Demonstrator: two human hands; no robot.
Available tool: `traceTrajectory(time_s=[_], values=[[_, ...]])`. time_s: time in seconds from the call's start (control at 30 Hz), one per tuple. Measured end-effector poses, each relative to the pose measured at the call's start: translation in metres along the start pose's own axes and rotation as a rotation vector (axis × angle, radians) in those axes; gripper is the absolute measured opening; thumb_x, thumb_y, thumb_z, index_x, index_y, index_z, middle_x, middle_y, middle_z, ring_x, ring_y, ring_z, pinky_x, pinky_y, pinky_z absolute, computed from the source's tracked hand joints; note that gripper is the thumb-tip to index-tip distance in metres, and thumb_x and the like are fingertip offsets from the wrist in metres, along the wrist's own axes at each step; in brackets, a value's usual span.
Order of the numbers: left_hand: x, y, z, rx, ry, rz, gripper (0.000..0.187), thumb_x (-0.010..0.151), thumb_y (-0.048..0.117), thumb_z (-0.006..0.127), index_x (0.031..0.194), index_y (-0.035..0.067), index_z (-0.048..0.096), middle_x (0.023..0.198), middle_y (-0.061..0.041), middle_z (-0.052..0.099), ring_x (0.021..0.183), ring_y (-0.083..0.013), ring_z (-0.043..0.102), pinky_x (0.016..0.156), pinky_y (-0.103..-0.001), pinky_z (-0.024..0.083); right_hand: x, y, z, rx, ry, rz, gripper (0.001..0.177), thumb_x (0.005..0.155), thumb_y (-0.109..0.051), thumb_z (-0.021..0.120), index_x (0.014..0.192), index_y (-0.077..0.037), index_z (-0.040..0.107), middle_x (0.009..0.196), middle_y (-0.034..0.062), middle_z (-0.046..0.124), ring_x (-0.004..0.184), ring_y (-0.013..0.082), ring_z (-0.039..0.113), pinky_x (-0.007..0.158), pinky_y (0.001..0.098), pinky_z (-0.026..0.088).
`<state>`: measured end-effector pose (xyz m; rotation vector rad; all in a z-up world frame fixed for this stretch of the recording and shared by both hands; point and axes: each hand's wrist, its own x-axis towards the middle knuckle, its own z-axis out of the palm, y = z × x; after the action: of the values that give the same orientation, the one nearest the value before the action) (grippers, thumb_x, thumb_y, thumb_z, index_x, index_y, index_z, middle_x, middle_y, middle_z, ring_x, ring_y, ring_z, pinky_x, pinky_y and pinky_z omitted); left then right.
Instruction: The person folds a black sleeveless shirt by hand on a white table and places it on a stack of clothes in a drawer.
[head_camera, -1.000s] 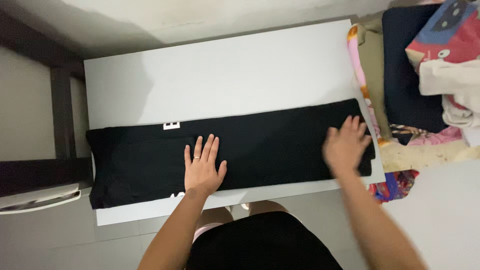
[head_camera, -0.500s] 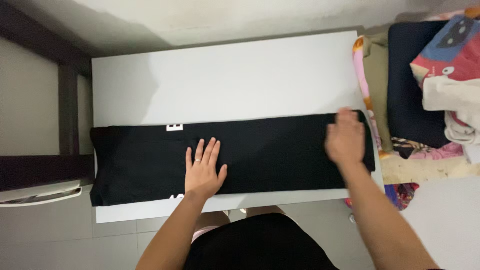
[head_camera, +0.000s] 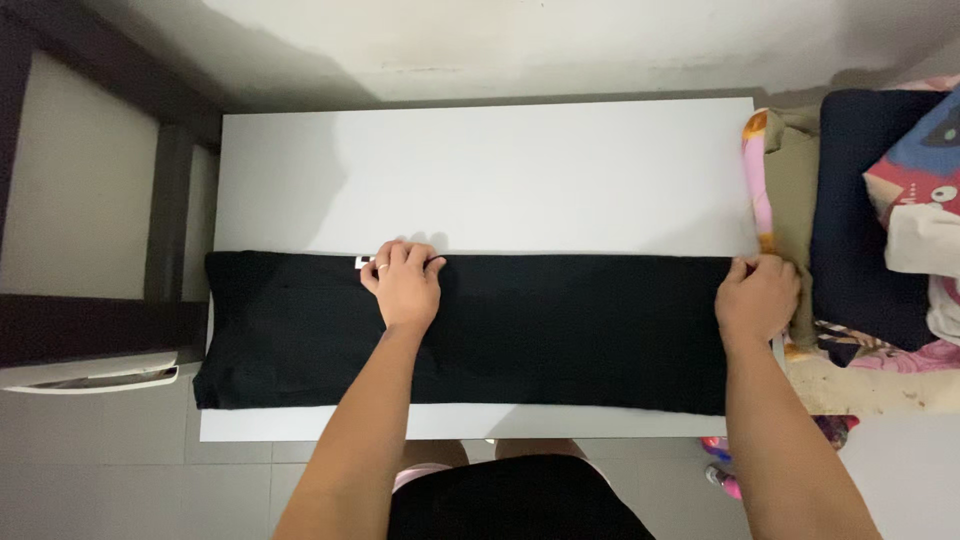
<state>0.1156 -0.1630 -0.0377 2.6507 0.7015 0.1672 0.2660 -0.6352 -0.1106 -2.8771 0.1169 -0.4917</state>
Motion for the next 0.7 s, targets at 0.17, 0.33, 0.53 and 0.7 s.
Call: traceTrajectory(time_s=[0.17,0.33,0.53,0.7], values=[[0.006,0.013,0.007,0.059,0.024,-0.064,0.017,0.094,0.022,0.066,0.11,0.017,0.068,0.132,-0.008,0.057,0.139,-0.0323,0.041,0.114,-0.065,0.022,0.001,-0.036,-0.019,-0.084,0.105,0.052,0.018,0.097,-0.021,0.074,0.107,-0.007,0.068,0.111,0.0191,0.064,0.109,0.0426,0.058,0.091,0.0547,0.044],[-0.03,0.077,0.03,0.162,-0.031,0.288,0.056,0.095,0.024,0.06,0.148,0.012,0.048,0.158,-0.014,0.039,0.148,-0.0334,0.03,0.115,-0.065,0.024,-0.054,-0.163,-0.071,0.257,-0.159,-0.286,0.021,0.097,-0.02,0.066,0.111,-0.004,0.064,0.112,0.0183,0.063,0.11,0.0377,0.058,0.101,0.0543,0.043],[-0.045,0.096,0.033,0.127,-0.24,0.422,0.058,0.101,0.034,0.046,0.155,0.015,0.036,0.164,-0.004,0.026,0.15,-0.0256,0.021,0.119,-0.059,0.015,-0.068,-0.189,-0.068,-0.18,-0.57,-0.571,0.059,0.096,-0.042,0.05,0.15,-0.022,0.04,0.156,0.0091,0.04,0.144,0.0314,0.033,0.113,0.0675,0.021],[-0.032,0.078,0.006,-0.018,-0.237,0.388,0.048,0.1,0.035,0.051,0.143,0.014,0.053,0.154,-0.007,0.047,0.143,-0.0271,0.041,0.118,-0.052,0.029,-0.013,-0.061,-0.044,-0.083,-0.217,-0.323,0.059,0.104,-0.034,0.05,0.159,-0.012,0.043,0.161,0.0167,0.044,0.148,0.0407,0.038,0.117,0.0649,0.026]])
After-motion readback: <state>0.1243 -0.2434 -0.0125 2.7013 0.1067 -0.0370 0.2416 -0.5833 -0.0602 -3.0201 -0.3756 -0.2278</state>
